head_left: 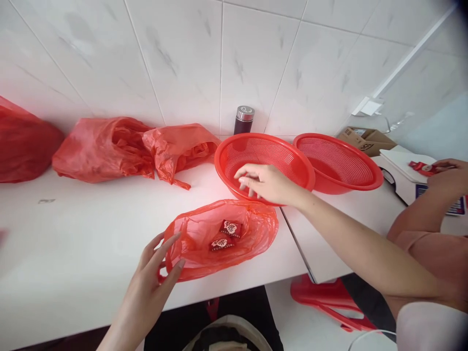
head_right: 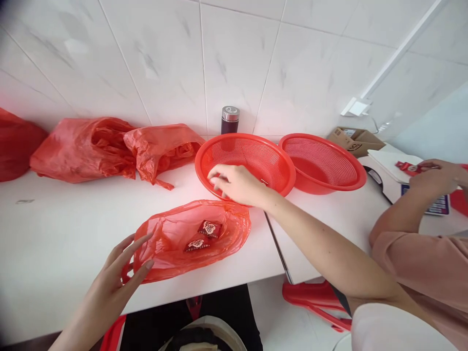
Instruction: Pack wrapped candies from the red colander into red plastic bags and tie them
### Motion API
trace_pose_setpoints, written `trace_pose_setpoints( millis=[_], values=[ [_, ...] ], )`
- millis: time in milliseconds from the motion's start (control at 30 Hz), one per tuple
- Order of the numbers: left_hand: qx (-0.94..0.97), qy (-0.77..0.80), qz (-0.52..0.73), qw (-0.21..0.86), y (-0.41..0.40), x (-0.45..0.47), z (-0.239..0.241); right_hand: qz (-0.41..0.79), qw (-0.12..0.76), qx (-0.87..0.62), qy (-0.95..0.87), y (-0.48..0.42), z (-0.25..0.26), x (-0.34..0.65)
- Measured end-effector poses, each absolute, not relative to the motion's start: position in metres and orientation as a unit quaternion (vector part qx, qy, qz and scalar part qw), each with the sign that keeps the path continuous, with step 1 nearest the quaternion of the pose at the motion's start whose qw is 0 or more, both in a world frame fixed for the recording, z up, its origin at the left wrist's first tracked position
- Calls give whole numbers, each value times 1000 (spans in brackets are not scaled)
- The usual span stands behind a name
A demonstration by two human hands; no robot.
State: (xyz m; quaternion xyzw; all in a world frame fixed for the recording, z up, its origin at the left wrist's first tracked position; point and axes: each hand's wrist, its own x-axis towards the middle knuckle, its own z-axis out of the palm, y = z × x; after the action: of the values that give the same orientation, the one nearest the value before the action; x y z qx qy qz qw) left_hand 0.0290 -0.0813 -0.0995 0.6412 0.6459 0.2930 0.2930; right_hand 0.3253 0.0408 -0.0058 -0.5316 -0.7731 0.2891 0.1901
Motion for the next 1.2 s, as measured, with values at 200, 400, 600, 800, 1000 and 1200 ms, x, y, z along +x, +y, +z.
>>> trace_pose_setpoints(
  millis=[200,400,600,800,1000,1200],
  values=[
    [643,631,319,295,-84,30,-98,160,-108,-643,-741,84,-43,366],
    [633,633,342,287,-86,22,-102,213,-57,-645,-732,100,-54,373],
    [626,633,354,286,-86,15,-105,386,170,-548,-722,81,-9,369],
    [621,632,366,284,-85,20,-103,596,253,-382,-659,38,13,336],
    [625,637,333,306,-88,21,-104,580,151,-398,-694,10,-24,286],
    [636,635,313,307,-88,18,-107,391,215,-496,-745,30,-6,303]
  ],
)
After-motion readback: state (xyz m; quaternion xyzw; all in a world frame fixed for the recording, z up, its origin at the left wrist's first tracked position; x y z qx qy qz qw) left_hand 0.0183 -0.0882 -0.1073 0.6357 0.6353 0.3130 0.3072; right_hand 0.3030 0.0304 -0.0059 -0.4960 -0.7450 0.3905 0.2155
